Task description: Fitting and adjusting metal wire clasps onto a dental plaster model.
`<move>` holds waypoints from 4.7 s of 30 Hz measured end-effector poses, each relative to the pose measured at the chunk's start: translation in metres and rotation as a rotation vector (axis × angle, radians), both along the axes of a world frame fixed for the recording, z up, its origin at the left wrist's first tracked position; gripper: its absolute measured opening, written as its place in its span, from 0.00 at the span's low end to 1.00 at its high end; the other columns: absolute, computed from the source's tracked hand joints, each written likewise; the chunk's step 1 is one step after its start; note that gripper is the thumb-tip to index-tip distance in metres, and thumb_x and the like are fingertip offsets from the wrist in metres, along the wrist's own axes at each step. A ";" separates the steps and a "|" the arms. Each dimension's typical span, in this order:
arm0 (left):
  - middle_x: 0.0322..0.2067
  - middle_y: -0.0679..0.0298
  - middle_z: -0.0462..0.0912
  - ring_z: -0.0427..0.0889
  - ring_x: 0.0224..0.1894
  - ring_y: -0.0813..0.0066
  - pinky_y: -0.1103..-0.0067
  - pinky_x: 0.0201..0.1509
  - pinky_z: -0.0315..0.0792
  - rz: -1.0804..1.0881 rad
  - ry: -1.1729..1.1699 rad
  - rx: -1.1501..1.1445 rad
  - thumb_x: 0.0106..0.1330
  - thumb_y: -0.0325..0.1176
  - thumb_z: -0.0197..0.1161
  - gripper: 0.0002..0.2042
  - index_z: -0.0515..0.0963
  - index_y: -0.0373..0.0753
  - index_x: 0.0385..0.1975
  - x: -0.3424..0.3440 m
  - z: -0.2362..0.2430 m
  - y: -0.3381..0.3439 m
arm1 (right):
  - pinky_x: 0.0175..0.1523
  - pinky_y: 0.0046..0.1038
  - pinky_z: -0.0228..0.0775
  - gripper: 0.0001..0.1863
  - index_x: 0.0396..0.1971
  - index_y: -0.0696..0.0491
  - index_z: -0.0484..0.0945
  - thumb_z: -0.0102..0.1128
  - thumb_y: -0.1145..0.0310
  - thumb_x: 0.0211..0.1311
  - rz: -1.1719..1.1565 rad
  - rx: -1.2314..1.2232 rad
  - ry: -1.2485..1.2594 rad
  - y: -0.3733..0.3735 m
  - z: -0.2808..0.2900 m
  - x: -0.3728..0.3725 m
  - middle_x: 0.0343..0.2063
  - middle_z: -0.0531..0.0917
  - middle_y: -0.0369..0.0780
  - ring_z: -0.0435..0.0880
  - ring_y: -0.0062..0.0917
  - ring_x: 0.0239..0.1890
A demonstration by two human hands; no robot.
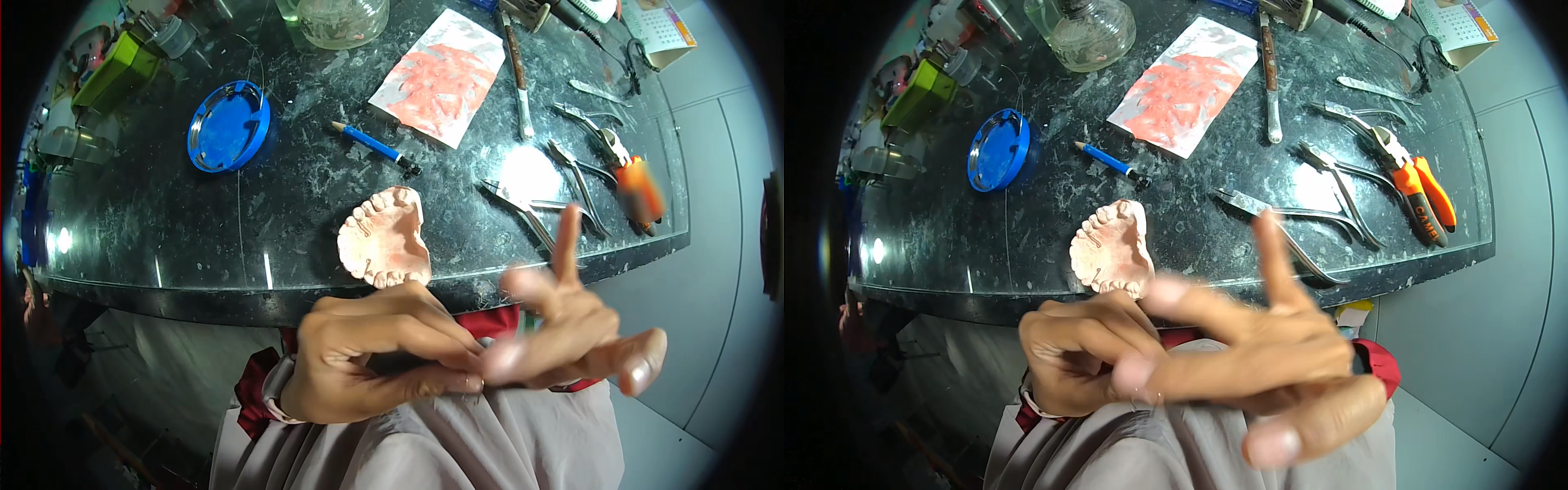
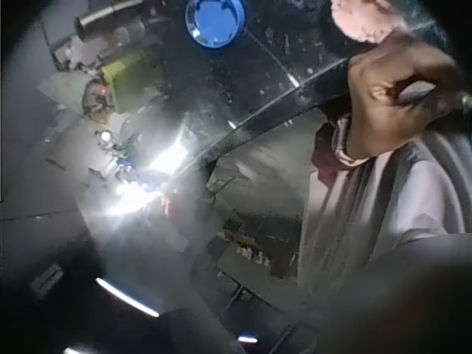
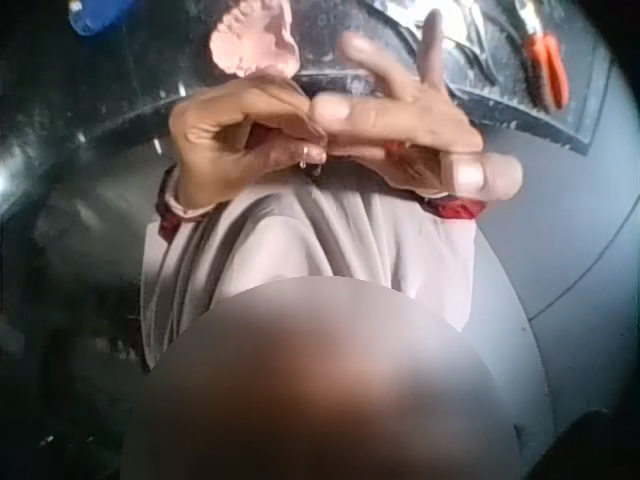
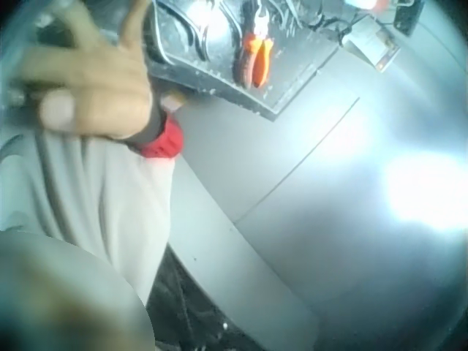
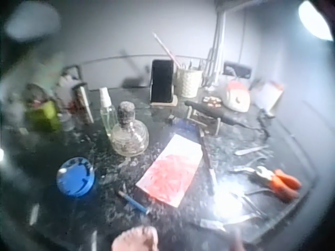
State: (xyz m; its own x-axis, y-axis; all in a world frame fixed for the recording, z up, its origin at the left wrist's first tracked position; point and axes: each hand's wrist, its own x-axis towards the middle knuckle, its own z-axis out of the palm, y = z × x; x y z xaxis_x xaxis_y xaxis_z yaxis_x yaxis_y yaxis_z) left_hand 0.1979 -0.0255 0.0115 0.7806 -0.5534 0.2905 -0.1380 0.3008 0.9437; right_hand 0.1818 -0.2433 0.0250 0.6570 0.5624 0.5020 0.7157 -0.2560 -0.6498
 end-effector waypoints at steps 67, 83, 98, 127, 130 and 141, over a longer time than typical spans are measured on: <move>0.31 0.54 0.78 0.82 0.29 0.66 0.80 0.28 0.80 0.006 -0.179 -0.247 0.46 0.13 0.69 0.12 0.78 0.33 0.29 -0.007 -0.003 -0.008 | 0.31 0.27 0.72 0.11 0.24 0.62 0.76 0.61 0.69 0.59 0.181 0.299 0.342 -0.018 -0.015 -0.014 0.27 0.80 0.47 0.81 0.32 0.27; 0.34 0.52 0.76 0.85 0.35 0.56 0.79 0.32 0.85 -0.057 -0.061 -0.231 0.45 0.10 0.69 0.17 0.76 0.30 0.35 -0.012 0.000 -0.001 | 0.30 0.28 0.70 0.11 0.23 0.61 0.77 0.62 0.68 0.59 0.220 0.337 0.353 -0.013 -0.020 -0.014 0.25 0.80 0.46 0.80 0.32 0.26; 0.34 0.52 0.76 0.85 0.35 0.57 0.79 0.31 0.85 -0.030 -0.090 -0.227 0.48 0.10 0.66 0.14 0.76 0.31 0.34 -0.010 -0.004 -0.002 | 0.30 0.29 0.71 0.13 0.22 0.61 0.76 0.61 0.67 0.60 0.192 0.340 0.287 -0.010 -0.022 -0.012 0.28 0.81 0.49 0.80 0.33 0.26; 0.29 0.67 0.79 0.80 0.31 0.82 0.86 0.35 0.74 -0.387 0.854 -0.751 0.51 0.19 0.71 0.08 0.76 0.34 0.27 -0.049 0.003 -0.022 | 0.54 0.39 0.64 0.02 0.23 0.42 0.85 0.70 0.65 0.51 0.037 0.877 0.127 0.059 -0.022 -0.036 0.32 0.81 0.23 0.71 0.18 0.47; 0.25 0.67 0.78 0.77 0.26 0.85 0.83 0.29 0.72 -0.283 0.644 -0.432 0.50 0.25 0.74 0.11 0.74 0.37 0.24 -0.043 -0.008 -0.004 | 0.48 0.39 0.65 0.07 0.20 0.42 0.82 0.68 0.59 0.51 -0.164 0.802 -0.056 0.064 -0.028 -0.046 0.28 0.78 0.23 0.70 0.19 0.43; 0.40 0.52 0.77 0.76 0.42 0.67 0.78 0.37 0.69 0.475 -0.421 0.446 0.43 0.30 0.73 0.17 0.73 0.39 0.32 -0.002 -0.008 0.037 | 0.46 0.37 0.70 0.08 0.22 0.47 0.81 0.70 0.61 0.43 -0.578 -0.223 -0.501 0.042 -0.023 0.002 0.26 0.83 0.30 0.80 0.25 0.39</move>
State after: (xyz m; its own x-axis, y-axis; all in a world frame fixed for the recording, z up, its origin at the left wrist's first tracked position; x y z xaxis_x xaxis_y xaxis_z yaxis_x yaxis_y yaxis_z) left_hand 0.1956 0.0118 0.0038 0.8367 -0.3210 0.4437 -0.5309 -0.2765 0.8011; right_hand 0.1834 -0.2012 0.0016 0.6008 0.3236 0.7309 0.6236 -0.7619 -0.1753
